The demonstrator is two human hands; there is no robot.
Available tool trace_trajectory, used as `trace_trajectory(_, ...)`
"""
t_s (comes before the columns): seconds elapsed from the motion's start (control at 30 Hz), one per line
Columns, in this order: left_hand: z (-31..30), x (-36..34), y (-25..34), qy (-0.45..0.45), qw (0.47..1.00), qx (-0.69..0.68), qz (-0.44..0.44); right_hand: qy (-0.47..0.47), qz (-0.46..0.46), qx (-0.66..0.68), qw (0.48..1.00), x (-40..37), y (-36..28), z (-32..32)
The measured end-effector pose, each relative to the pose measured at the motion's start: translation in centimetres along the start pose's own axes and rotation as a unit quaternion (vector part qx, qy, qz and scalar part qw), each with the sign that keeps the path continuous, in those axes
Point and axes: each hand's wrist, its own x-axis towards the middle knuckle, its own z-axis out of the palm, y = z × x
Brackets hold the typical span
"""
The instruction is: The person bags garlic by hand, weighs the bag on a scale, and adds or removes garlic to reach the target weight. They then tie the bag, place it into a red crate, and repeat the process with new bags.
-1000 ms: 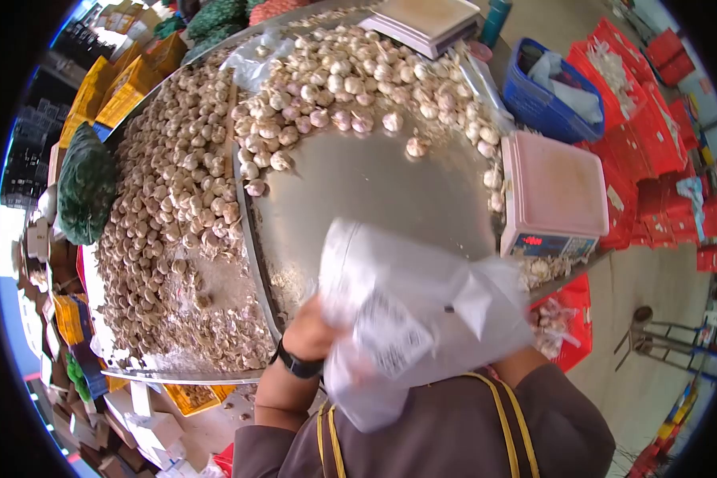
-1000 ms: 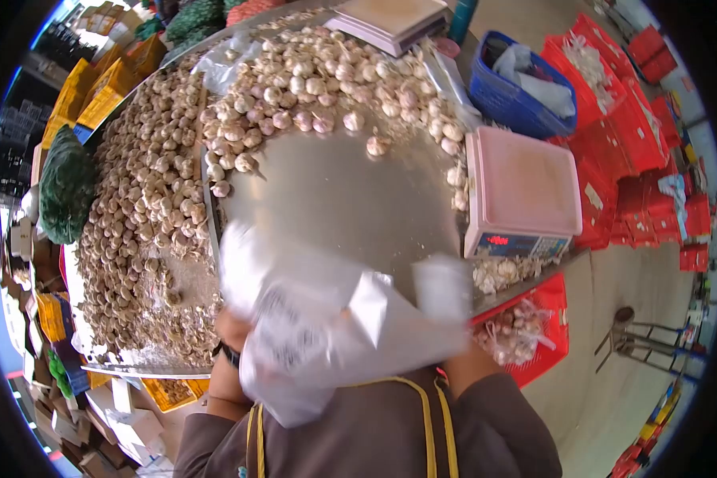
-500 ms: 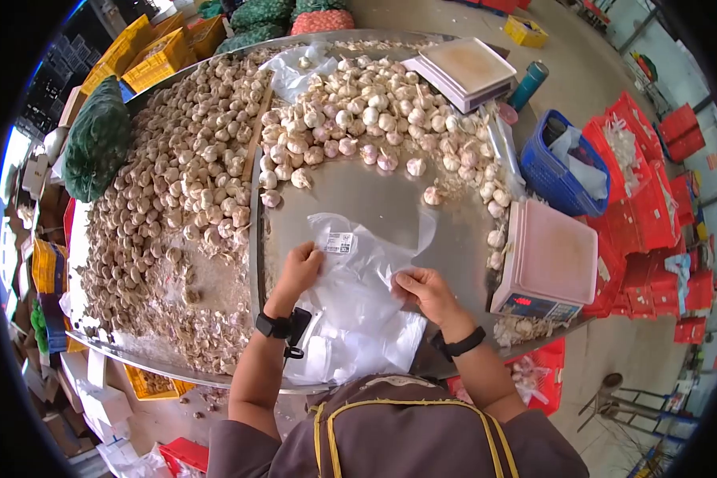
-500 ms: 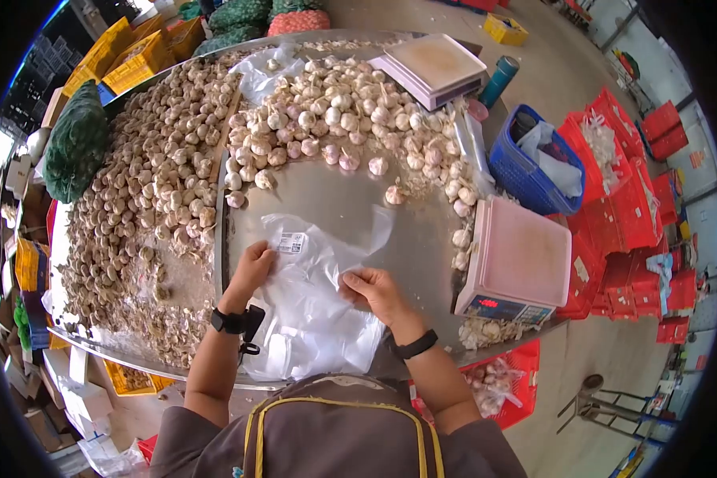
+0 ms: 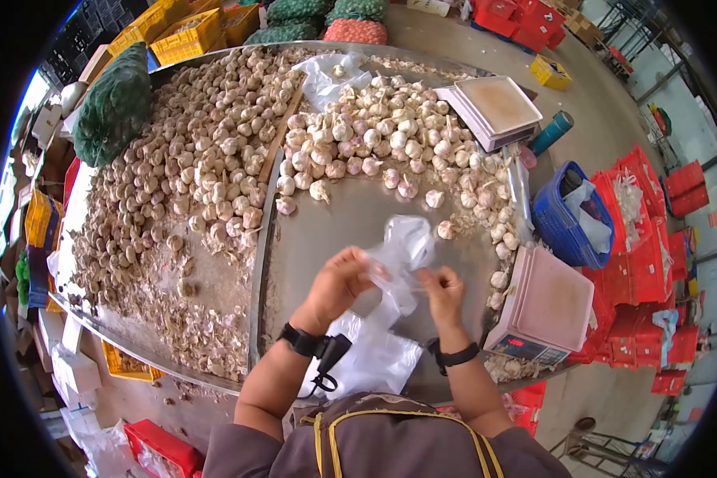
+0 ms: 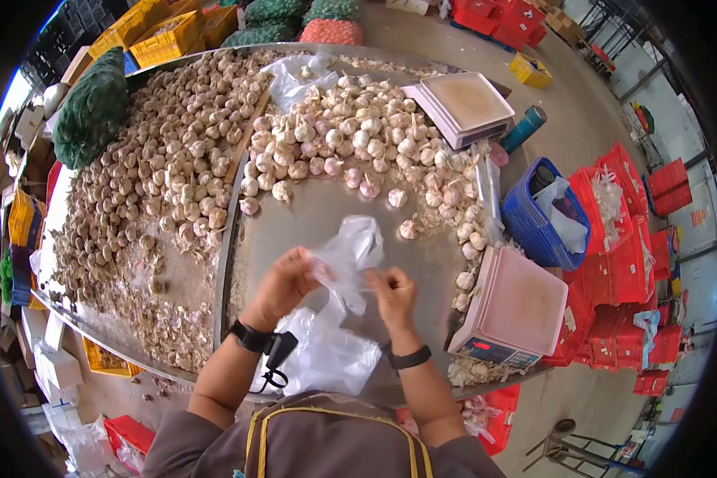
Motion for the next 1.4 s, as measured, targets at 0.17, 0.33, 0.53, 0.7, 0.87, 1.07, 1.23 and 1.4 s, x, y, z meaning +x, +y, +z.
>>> trace_trajectory(0.17,-4.2,0.9,1.9,0.027,0.977,-0.207,0.039,0.073,-0.041,-0.208,0.975,0.5,5.9,-6.7)
trace_trajectory(0.33,-3.2,1.4,0.6,0.067,0.995,-0.075,0.008,0.023,-0.084,-0.201,0.976,-0.9,2.9,-2.7)
trace_trajectory(0.53,-3.2,1.0,-0.7,0.046,0.999,0.015,0.012,-0.172,-0.021,-0.055,0.983,-0.1,4.0,-2.5)
trace_trajectory(0.7,-14.8,-7.3,-11.7,-0.079,0.742,0.665,-0.039,0.083,0.150,0.174,0.970,5.1,2.9,-10.2)
trace_trajectory(0.87,-14.3,-10.5,-10.9,-0.036,0.794,0.563,-0.227,0.252,0.176,0.225,0.925,7.8,0.3,-19.3)
trace_trajectory(1.07,-7.0,-4.1,-12.6,-0.084,0.808,0.573,0.110,0.168,0.043,0.245,0.954,9.0,-2.2,-17.7)
trace_trajectory(1.23,-10.7,-6.3,-20.4,-0.265,0.706,0.629,-0.189,0.199,-0.009,0.267,0.943,12.3,-9.1,-24.7)
trace_trajectory(1.4,-11.0,-6.2,-17.5,-0.296,0.684,0.635,-0.202,0.271,-0.081,0.197,0.939,10.7,-11.5,-25.6)
